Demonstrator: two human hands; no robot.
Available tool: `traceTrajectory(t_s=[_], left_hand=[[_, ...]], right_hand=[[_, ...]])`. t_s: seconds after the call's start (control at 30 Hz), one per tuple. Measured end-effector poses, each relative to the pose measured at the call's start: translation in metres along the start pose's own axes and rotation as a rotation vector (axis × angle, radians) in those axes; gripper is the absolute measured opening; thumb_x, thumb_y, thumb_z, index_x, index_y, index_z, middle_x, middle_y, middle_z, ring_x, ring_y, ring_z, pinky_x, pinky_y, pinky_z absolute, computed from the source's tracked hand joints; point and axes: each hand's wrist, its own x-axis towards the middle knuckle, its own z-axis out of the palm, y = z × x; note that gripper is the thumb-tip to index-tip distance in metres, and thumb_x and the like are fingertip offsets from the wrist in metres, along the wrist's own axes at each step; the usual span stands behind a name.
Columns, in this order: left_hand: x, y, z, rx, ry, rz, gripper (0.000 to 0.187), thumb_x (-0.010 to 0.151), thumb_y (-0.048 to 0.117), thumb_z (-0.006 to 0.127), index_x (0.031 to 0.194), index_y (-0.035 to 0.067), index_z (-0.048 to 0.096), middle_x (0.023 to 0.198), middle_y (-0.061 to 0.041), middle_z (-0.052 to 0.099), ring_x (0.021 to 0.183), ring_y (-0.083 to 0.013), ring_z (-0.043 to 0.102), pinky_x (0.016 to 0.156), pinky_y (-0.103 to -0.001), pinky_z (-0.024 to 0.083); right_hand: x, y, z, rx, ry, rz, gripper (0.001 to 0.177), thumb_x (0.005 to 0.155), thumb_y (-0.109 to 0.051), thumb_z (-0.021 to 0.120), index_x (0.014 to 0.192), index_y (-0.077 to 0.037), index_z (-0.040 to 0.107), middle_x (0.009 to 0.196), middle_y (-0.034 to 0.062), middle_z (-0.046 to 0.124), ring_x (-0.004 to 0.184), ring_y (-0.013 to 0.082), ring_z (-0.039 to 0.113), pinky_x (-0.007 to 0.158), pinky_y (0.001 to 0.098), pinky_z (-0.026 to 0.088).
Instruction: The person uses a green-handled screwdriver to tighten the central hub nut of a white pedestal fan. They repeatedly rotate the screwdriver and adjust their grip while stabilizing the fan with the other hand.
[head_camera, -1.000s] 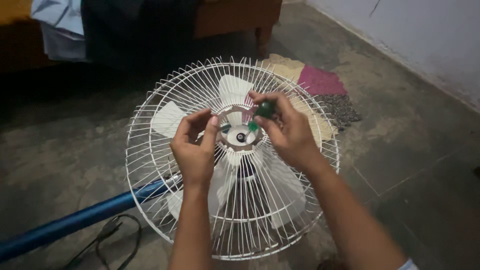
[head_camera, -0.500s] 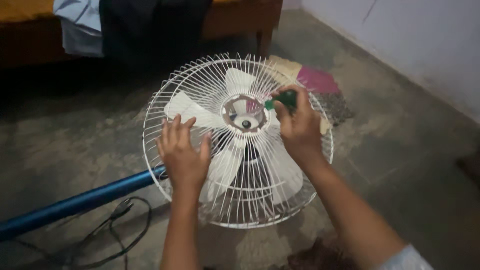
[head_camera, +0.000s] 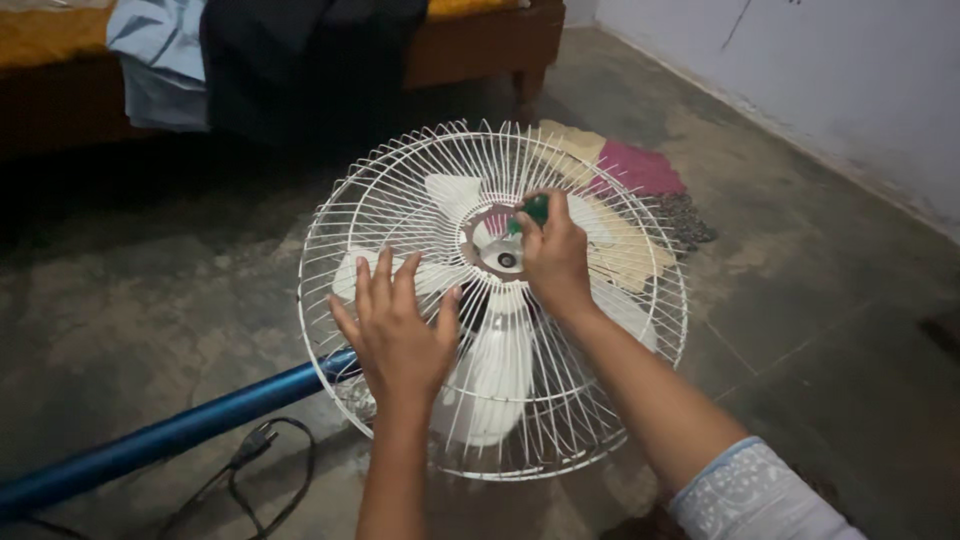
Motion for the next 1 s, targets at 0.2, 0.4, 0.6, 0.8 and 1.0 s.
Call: traceTrajectory(t_s=[0.2,0.4,0.6,0.8,1.0], left_hand=[[0.002,0.001,-0.004,-0.193,0.017,-0.086,0.078,0.098,0.068,0.042,0.151,0.011,0.048,0.155,-0.019,0.047,0.152,-0.0358,0.032,0.123,-0.064,0.0],[0.005,0.01,-0.006,-0.297,0.079,-0.015,0.083,0.101,0.069,0.031,0.154,0.007,0.043,0.154,-0.022,0.05,0.152,-0.0385,0.033,0.122,-0.065,-0.005],[0.001,0.009,0.0,-0.243,0.042,-0.022,0.086,0.1,0.073,0.025,0.154,0.008,0.045,0.152,-0.023,0.052,0.151,-0.0369,0.035,0.124,-0.063,-0.004],[0.004,0.007,0.001,-0.244,0.045,-0.026,0.087,0.099,0.075,0.023,0.151,0.009,0.047,0.147,-0.025,0.055,0.151,-0.0374,0.037,0.125,-0.062,-0.003],[0.005,0.007,0.002,-0.249,0.047,-0.036,0.087,0.099,0.074,0.023,0.152,0.009,0.047,0.147,-0.026,0.055,0.149,-0.0379,0.038,0.124,-0.063,-0.004]], right_hand=[[-0.003,0.008,-0.021,0.391,-0.212,-0.014,0.019,0.101,-0.01,0.058,0.119,-0.006,0.056,0.115,0.0108,0.071,0.102,0.0174,0.072,0.083,0.0282,0.064],[0.005,0.003,-0.066,0.216,-0.406,0.051,0.02,0.102,-0.014,0.057,0.12,-0.006,0.057,0.112,0.0105,0.074,0.1,0.0171,0.075,0.086,0.0294,0.066],[0.007,-0.009,-0.07,-0.192,-0.349,-0.194,0.024,0.099,-0.011,0.06,0.122,-0.007,0.056,0.104,0.0124,0.077,0.094,0.0223,0.078,0.082,0.0355,0.062],[0.013,-0.012,-0.066,-0.235,-0.283,-0.226,0.023,0.099,-0.007,0.06,0.122,-0.007,0.057,0.103,0.0142,0.077,0.095,0.026,0.078,0.082,0.0379,0.062],[0.006,0.004,-0.041,-0.106,-0.052,-0.239,0.021,0.101,-0.006,0.057,0.122,-0.006,0.057,0.107,0.0135,0.077,0.096,0.023,0.078,0.079,0.0337,0.065]])
